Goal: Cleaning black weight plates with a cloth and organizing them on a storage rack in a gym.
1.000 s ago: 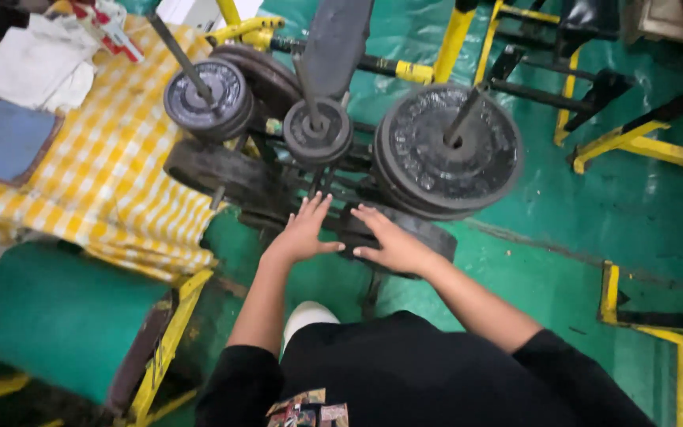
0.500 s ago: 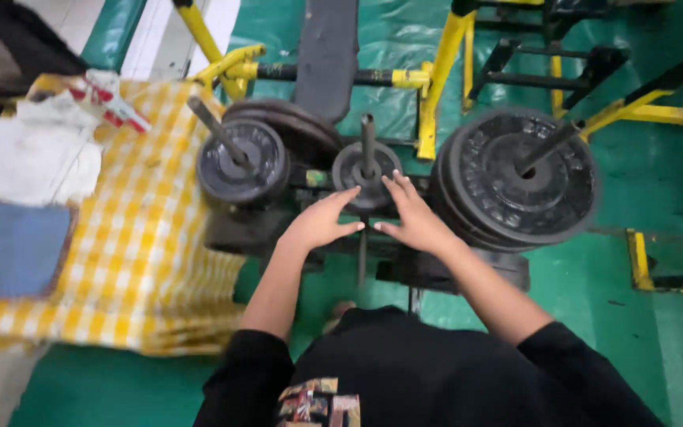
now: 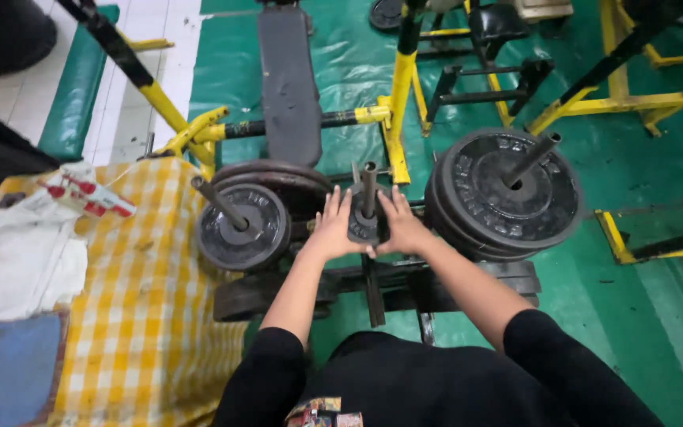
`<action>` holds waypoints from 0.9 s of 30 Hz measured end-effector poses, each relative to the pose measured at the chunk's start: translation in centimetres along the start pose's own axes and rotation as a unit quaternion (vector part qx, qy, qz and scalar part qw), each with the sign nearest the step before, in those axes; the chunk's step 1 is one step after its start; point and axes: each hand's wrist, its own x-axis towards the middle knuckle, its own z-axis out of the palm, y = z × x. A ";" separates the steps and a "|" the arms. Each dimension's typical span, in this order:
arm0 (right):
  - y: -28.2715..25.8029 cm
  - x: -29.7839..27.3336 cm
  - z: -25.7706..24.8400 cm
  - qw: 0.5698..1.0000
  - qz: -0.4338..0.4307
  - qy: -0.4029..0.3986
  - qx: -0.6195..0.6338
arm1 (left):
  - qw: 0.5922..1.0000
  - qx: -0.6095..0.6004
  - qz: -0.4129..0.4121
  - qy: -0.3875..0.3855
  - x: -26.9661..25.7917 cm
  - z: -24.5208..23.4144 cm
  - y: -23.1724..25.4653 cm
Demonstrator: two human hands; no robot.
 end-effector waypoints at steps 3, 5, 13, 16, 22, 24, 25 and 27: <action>-0.5 -0.9 0.8 0.999 0.022 -0.013 -0.033 | 0.999 0.010 -0.025 -0.036 0.6 1.5 -0.1; 0.7 -0.5 1.5 0.999 0.005 0.018 -0.033 | 0.999 0.016 -0.024 -0.025 1.3 1.9 0.0; 0.2 -1.2 1.2 0.999 -0.005 0.044 0.006 | 0.999 0.015 -0.046 0.013 1.1 3.1 0.0; -0.1 -1.3 1.0 1.000 0.017 0.021 0.001 | 0.999 0.014 -0.045 0.023 1.0 3.2 0.0; 1.2 -0.7 0.7 1.000 -0.006 0.015 0.026 | 0.998 0.020 -0.064 0.000 0.7 2.2 0.3; 1.2 -0.9 0.4 0.998 0.026 0.001 0.052 | 0.999 0.001 -0.041 0.000 0.5 2.2 0.2; 1.2 -1.1 0.5 0.998 0.027 -0.001 0.052 | 0.999 0.000 -0.043 -0.001 0.4 2.3 0.2; 1.2 -1.0 0.3 0.993 0.021 0.000 0.116 | 0.999 -0.012 -0.032 0.020 0.4 2.3 0.3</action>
